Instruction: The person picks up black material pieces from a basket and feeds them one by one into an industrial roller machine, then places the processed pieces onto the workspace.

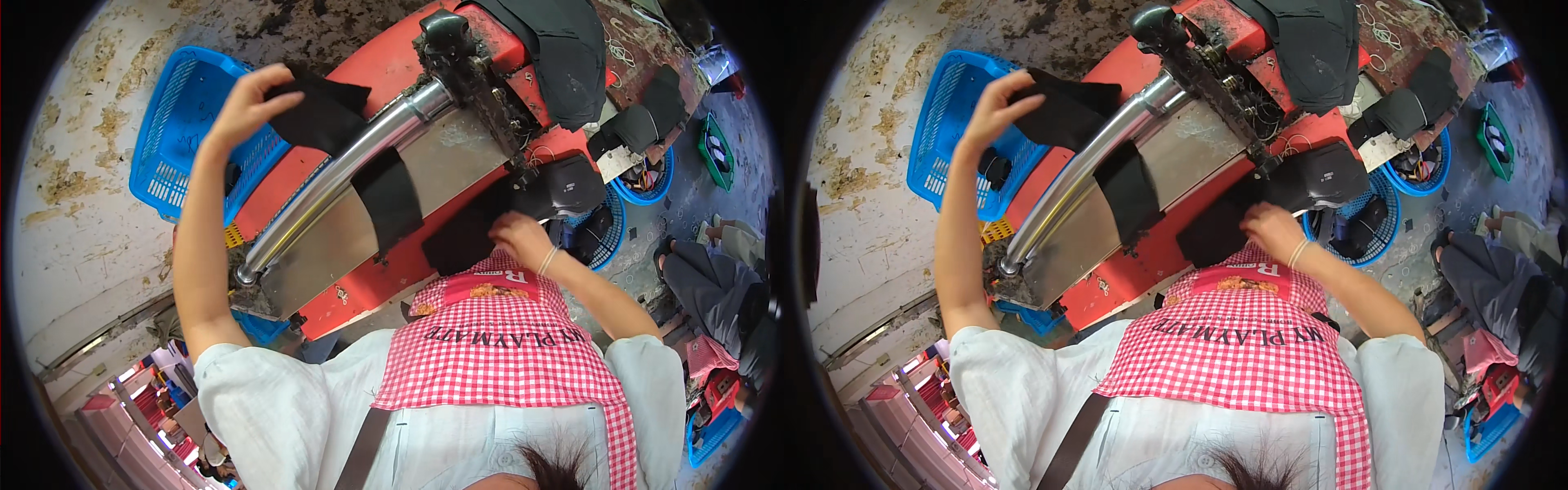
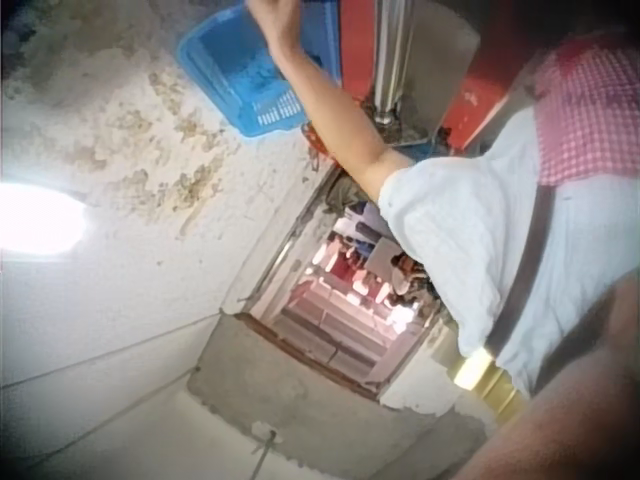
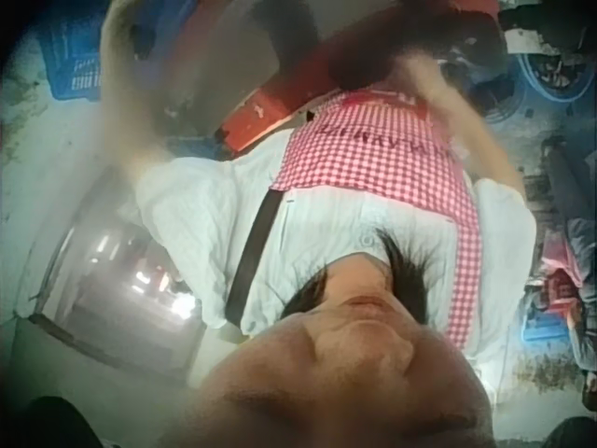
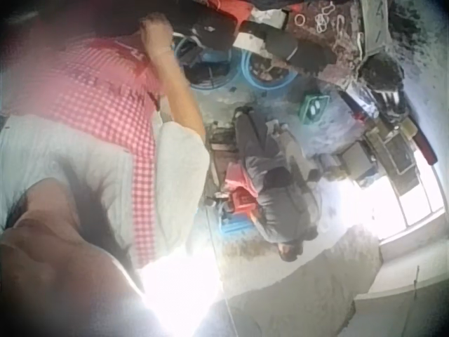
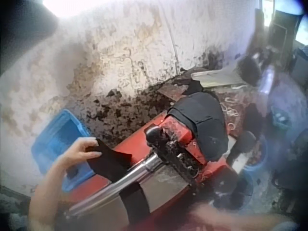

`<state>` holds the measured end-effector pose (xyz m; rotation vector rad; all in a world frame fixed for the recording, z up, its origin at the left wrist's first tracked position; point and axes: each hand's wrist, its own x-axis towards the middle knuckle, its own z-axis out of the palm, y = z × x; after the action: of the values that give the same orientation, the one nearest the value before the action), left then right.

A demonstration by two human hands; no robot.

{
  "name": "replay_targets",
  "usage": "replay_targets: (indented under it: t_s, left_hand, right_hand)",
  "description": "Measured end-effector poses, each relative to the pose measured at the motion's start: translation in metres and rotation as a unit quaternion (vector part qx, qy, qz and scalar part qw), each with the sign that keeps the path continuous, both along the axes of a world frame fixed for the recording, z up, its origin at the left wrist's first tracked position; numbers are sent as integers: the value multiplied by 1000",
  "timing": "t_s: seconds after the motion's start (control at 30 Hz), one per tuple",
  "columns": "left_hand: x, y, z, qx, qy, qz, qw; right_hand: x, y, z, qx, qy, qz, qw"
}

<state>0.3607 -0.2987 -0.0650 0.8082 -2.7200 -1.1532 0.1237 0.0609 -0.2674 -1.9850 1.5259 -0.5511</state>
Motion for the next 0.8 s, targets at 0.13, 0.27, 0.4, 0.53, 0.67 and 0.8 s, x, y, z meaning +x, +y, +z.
replay_targets:
  t_s: [0.13,0.27,0.4,0.53,0.67,0.8]
  left_hand:
    - [-5,-34,37,-116,-24,26,993]
    - [28,-65,75,-218,11,56,974]
    - [34,-81,107,-408,-69,75,907]
    - [40,-85,111,-567,-87,86,815]
    - [10,-43,44,-441,42,21,896]
    - [-8,30,-29,-201,-67,-95,973]
  right_hand:
    - [-11,-30,-12,-104,65,34,992]
    - [-7,-37,-13,-63,67,55,994]
    - [-18,-34,-2,-109,49,120,986]
    - [-1,-26,63,-18,-162,15,986]
    - [33,-43,106,25,-322,-125,938]
    - [53,-73,99,188,-397,-168,883]
